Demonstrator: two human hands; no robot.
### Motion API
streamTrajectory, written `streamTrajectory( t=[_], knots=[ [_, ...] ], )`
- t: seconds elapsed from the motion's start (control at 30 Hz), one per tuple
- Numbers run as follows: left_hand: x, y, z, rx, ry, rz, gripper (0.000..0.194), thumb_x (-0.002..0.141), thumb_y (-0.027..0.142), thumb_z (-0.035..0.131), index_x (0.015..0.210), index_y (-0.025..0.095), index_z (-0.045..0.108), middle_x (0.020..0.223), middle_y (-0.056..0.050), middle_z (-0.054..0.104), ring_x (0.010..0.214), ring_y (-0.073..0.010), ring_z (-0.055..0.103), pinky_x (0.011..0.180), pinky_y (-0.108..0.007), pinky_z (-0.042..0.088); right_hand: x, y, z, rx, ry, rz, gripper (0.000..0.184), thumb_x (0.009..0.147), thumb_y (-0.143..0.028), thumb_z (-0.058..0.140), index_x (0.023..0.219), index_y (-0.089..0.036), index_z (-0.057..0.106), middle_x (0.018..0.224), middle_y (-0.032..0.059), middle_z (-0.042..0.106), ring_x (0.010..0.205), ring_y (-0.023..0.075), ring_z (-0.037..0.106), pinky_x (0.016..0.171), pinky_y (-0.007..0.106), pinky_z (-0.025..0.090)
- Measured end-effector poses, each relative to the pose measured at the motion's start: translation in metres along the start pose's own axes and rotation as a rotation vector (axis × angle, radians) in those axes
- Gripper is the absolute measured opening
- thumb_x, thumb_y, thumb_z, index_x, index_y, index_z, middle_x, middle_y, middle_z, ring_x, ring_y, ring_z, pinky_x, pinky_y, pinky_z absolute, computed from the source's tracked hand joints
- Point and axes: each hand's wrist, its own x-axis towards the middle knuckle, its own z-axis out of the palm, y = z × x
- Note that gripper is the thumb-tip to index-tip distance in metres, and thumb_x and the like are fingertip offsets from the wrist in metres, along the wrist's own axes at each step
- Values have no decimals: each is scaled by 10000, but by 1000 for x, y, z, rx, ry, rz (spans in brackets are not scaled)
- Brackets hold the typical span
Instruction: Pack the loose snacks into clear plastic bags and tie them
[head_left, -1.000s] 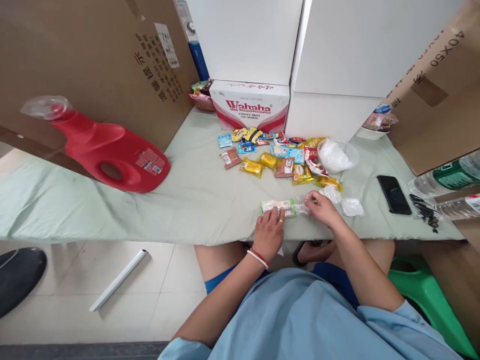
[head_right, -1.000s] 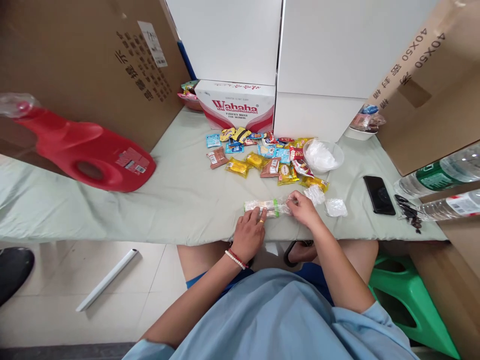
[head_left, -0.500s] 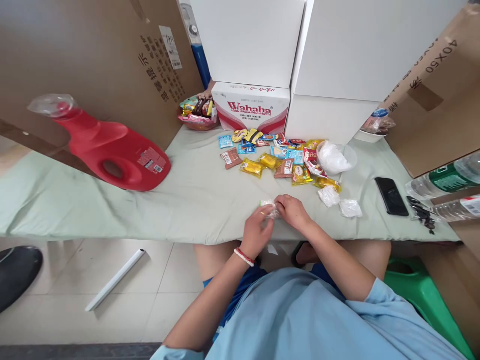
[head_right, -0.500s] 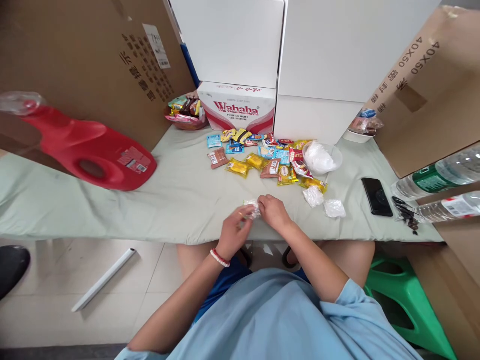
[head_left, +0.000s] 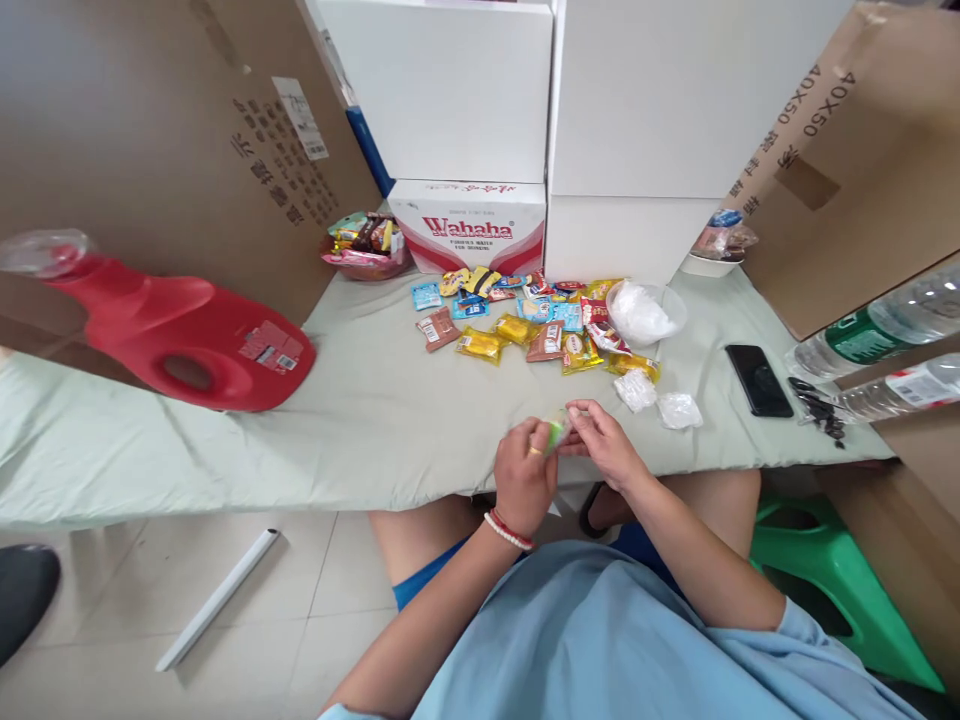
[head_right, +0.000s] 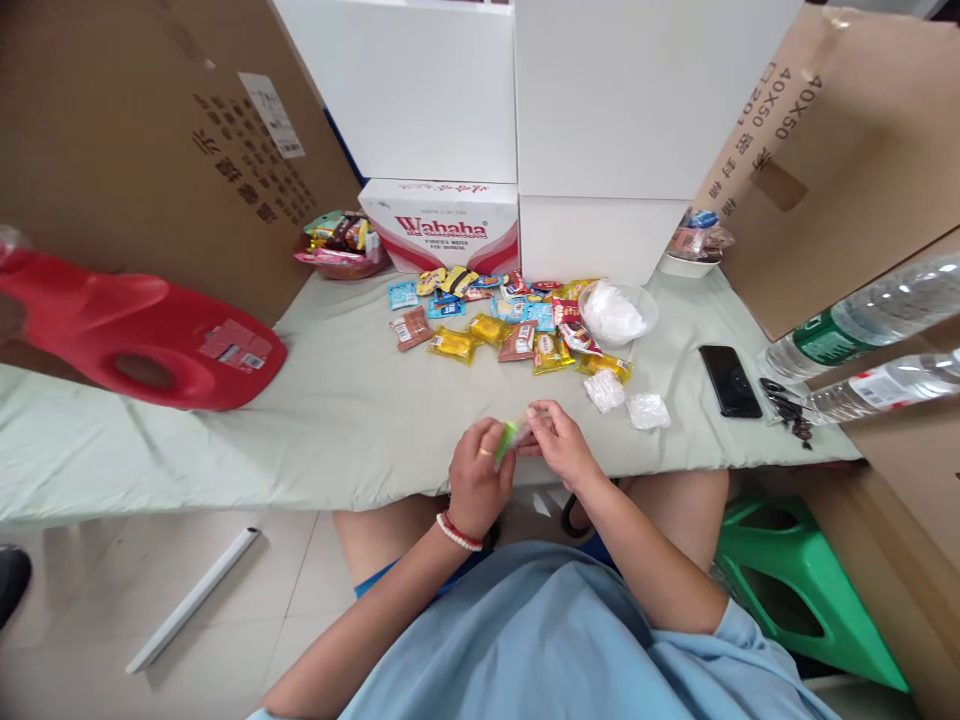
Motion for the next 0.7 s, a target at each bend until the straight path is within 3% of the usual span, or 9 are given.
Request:
streamTrajectory(
  t=[0.1,0.17,0.27,0.37,0.43,0.53,0.6,0.7],
  knots=[
    [-5,20,0,-42,-203,324,444,930,109,492,1324,271,616,1364,-126,648,1335,-274,568,1086,-496,452,-17,6,-19,127,-16,80,501,863,-642,671,1184,-266,588,913,26,694,842,201,689,684,313,570],
    [-6,28,1,-167,-298,447,549,883,100,502,1402,263,573,1428,-131,618,1392,-277,528,1127,-515,441,-27,11,-33,144,-6,105,525,823,-610,724,1189,-263,577,869,14,681,803,195,674,673,304,552],
    [-5,27,0,-333,-315,483,613,884,117,490,1486,235,480,1447,-158,598,1415,-274,511,1126,-503,477,-37,14,-58,171,24,107,522,790,-559,763,1180,-271,570,854,5,671,753,192,662,668,314,548],
    [0,4,-1,-245,-216,388,529,929,150,501,1448,248,491,1424,-163,594,1376,-288,537,1105,-509,501,-33,3,-100,141,105,20,494,798,-522,756,1190,-273,587,919,22,687,804,199,675,708,327,571],
    [6,-22,-1,-78,-114,249,440,947,176,507,1383,231,537,1374,-163,604,1300,-287,580,1082,-503,513,-15,-10,-143,111,292,-100,494,812,-504,743,1219,-272,586,966,31,694,846,203,680,717,325,581],
    [11,-63,-1,186,-44,106,321,949,242,520,1249,168,607,1246,-185,632,1277,-349,572,1061,-557,496,39,-31,-222,91,751,-246,475,814,-407,749,1221,-228,580,999,38,695,867,185,678,696,281,567],
    [10,-83,0,282,-40,86,284,942,251,517,1185,159,631,1198,-188,645,1231,-362,591,1023,-557,505,83,-42,-272,26,1029,-77,363,856,-341,707,1169,-187,608,936,34,685,783,159,659,611,238,526],
    [5,-94,3,354,-53,117,256,934,236,517,1154,176,634,1166,-172,661,1190,-353,611,1003,-533,508,142,-50,-322,-43,1149,42,282,897,-254,658,1152,-139,615,905,60,669,699,153,615,525,241,476]
  ],
)
